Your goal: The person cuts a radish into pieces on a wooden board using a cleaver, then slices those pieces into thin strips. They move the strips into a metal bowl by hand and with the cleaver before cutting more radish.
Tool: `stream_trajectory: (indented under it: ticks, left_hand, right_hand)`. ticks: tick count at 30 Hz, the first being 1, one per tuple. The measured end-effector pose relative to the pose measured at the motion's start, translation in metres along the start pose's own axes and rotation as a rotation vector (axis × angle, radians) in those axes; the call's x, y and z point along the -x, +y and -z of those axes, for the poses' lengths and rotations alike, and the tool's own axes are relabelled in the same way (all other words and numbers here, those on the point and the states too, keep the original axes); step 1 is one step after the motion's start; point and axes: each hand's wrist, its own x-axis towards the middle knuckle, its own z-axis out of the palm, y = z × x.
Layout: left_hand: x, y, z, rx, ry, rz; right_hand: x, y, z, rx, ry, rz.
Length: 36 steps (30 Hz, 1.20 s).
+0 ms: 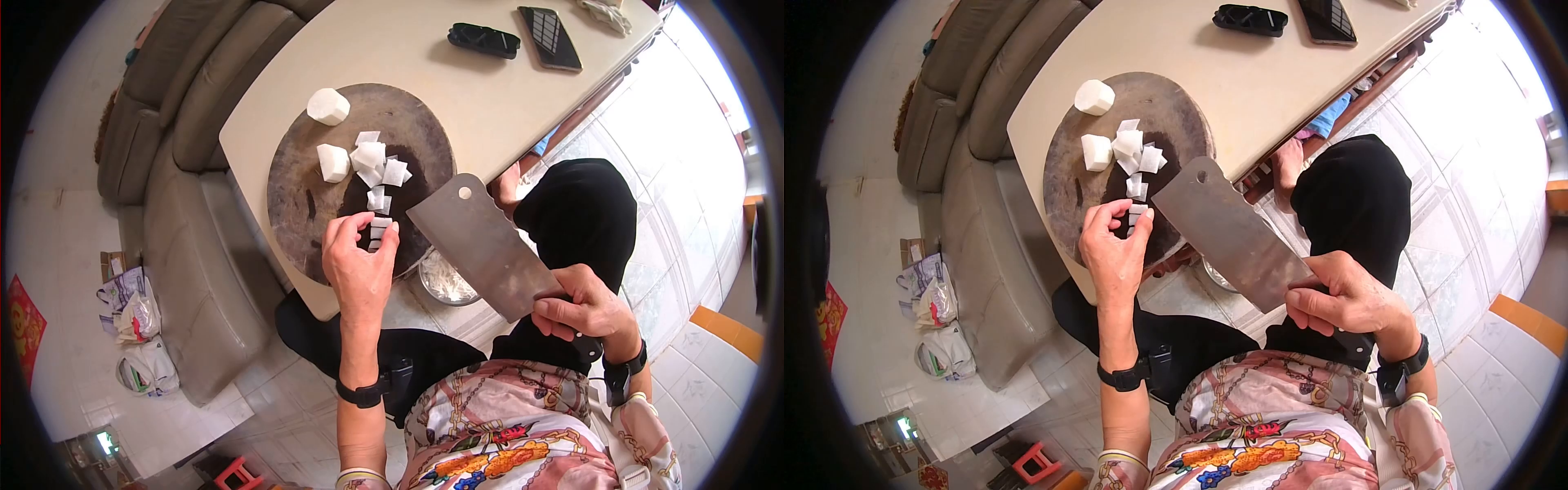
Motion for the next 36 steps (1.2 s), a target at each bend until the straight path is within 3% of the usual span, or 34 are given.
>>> stream_trajectory:
  ticks: [7,12,16,23,33,36]
  left_hand:
    - [0.003,-0.008,0.000,0.009,0.090,-0.128]
    - [-0.022,-0.006,0.003,0.045,-0.035,-0.083]
    - [-0.038,0.000,0.004,-0.060,-0.109,-0.158]
    - [-0.044,0.000,-0.001,-0.167,-0.071,-0.192]
    - [-0.044,0.003,0.010,-0.021,-0.197,-0.132]
    - [-0.042,0.010,0.006,-0.217,-0.186,-0.275]
  right_hand:
    - [0.000,-0.001,0.000,-0.002,0.048,-0.024]
    - [-0.003,-0.005,-0.003,0.002,0.043,-0.043]
    - [-0.003,-0.003,-0.004,-0.004,0.036,-0.021]
    - [0.000,-0.001,-0.001,0.005,0.043,-0.008]
    - [0.000,0.002,-0.002,0.015,0.041,0.006]
    - [-0.003,0.002,-0.002,0.029,0.032,0.010]
